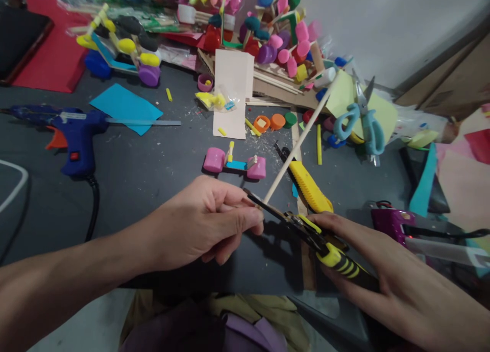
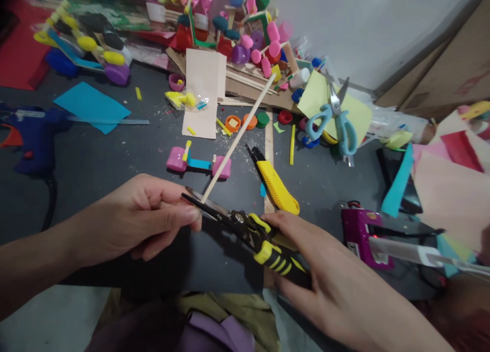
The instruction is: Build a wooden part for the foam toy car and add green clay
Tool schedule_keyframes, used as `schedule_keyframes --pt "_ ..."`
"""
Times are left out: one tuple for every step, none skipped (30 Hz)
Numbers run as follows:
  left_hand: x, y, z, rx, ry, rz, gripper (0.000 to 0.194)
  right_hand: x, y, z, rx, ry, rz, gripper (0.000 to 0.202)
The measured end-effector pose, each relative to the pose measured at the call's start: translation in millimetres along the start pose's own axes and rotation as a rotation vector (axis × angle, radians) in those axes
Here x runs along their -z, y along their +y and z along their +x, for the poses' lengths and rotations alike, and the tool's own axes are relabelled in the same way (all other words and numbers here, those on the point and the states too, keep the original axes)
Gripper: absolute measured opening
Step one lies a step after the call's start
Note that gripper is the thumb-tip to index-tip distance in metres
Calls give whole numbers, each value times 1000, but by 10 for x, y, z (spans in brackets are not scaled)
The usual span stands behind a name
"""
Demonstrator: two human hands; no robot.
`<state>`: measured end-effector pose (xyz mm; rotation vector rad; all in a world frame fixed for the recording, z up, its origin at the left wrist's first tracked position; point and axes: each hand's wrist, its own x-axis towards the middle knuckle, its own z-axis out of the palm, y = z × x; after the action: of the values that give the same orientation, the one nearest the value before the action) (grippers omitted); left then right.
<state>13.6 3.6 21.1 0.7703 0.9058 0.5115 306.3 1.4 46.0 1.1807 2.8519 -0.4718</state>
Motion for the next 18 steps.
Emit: schedule_keyframes --pt "-1 -4 -2 -5 6 4 21 -1 5 -6 -4 -2 7 62" --pt "-1 -9 -5 -10 7 8 21 -1 11 -11 -8 -1 12 63" --pt "0 -16 -8 -12 7 9 20 -2 16 -16 -14 0 15 63" --pt "1 -23 -13 -15 5 10 20 -5 21 -19 -21 2 16 64" --pt "2 -31 -17 -19 4 13 21 -10 23 -23 -27 2 16 64" --pt "2 -38 -21 -22 4 18 21 -19 23 -25 -29 2 14 63" --pt "1 -44 -25 -25 3 22 21 -32 19 -27 -27 6 7 62" --pt "-1 -49 -26 -28 3 27 22 -49 13 -28 -21 5 -3 61" --pt "-3 -52 -26 -29 7 31 22 -69 4 -28 -12 5 -16 59" --pt "-5 -54 -23 -27 9 37 22 -91 -7 -27 -3 16 -31 56" --pt "-8 -54 -17 -21 11 44 21 -114 -18 -27 3 23 -43 54" --pt "-10 -52 -10 -11 10 50 20 -135 -28 -27 3 20 -48 52" --pt "-13 -49 -1 0 5 55 19 -153 -38 -27 -1 19 -47 50" --pt "-16 -46 8 8 -1 59 18 -167 -47 -28 -11 18 -38 49" --pt "-19 -43 17 11 -5 60 18 -175 -55 -29 -27 13 -22 48" --pt "-22 -41 26 5 -5 61 19 -177 -63 -29 -46 8 2 47" --pt "-26 -41 33 -8 4 64 21 -175 -71 -30 -65 4 34 47" --pt "-29 -45 38 -20 21 70 23 -170 -81 -29 -85 6 70 46"
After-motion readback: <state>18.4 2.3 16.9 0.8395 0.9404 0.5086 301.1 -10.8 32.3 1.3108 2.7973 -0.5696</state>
